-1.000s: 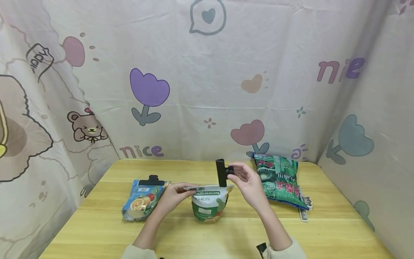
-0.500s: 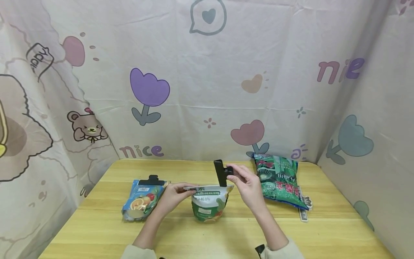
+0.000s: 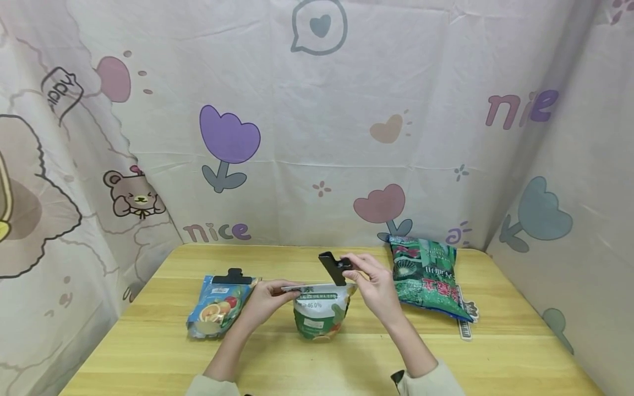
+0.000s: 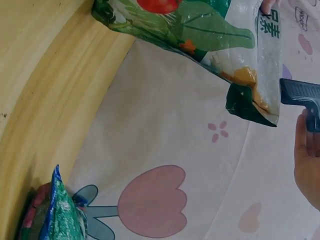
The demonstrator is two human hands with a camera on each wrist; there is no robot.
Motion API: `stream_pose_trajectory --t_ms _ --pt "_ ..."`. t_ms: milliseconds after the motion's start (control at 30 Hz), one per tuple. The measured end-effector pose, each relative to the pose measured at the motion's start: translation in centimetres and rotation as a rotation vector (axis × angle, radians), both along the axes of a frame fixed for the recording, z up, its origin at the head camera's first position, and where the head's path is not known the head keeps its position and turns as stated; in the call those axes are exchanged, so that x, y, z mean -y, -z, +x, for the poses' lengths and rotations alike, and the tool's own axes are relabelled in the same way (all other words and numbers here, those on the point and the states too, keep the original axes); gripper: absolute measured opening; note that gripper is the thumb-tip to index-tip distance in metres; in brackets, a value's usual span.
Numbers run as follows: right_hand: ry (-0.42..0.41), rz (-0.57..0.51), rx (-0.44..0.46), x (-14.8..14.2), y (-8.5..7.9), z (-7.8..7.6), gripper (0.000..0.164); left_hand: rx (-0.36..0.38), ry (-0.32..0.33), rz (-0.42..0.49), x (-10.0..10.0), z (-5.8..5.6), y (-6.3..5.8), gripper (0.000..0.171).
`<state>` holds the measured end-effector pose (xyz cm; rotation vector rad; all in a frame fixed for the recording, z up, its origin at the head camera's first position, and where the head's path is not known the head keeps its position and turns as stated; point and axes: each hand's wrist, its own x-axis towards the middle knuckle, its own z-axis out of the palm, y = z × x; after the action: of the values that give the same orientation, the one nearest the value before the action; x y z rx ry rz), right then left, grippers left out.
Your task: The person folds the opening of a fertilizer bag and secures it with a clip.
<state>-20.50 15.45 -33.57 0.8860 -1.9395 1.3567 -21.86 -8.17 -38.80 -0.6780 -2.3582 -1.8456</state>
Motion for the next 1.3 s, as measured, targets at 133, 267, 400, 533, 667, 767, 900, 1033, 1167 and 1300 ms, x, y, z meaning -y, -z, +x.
stream_pose_trajectory --t_ms 133,267,400,533,667,767,900,1033,1167,1300 --pt "0.019 0.052 -0.019 0.2 -0.3 0.0 0.029 -0.011 -0.015 -0.011 0.0 0.1 -0.1 0.016" --pt "0.006 0.093 -0.052 0.1 0.1 -0.7 0.031 -0.013 -0.024 -0.017 0.0 0.2 -0.1 0.016" --pt "-0.054 0.182 -0.106 -0.2 1.1 -2.0 0.037 -0.016 -0.024 -0.013 0.1 0.1 0.1 0.016" --pt "-0.101 0.283 -0.141 -0.4 1.6 -2.7 0.039 -0.02 -0.018 -0.011 0.1 -0.4 0.8 0.017" --pt "-0.076 0.427 -0.205 -0.1 0.9 -2.7 0.035 -0.009 -0.018 -0.011 0.2 -1.4 2.2 0.018" --pt "-0.042 0.546 -0.252 0.3 0.1 -2.4 0.033 -0.011 -0.016 -0.004 0.2 -1.9 2.8 0.019" --pt "0.014 0.657 -0.292 1.0 -0.7 -2.0 0.03 -0.031 -0.013 0.009 0.2 -2.0 2.9 0.022" --pt "0.081 0.731 -0.349 1.7 -0.8 -1.8 0.026 -0.02 -0.018 0.011 0.2 -2.1 2.9 0.022" --pt "0.132 0.787 -0.387 2.1 -0.8 -1.6 0.025 -0.008 -0.016 0.014 0.2 -2.0 2.8 0.018" --pt "0.164 0.836 -0.389 2.5 -0.9 -1.3 0.023 -0.017 -0.009 0.005 0.1 -1.1 1.5 0.015"
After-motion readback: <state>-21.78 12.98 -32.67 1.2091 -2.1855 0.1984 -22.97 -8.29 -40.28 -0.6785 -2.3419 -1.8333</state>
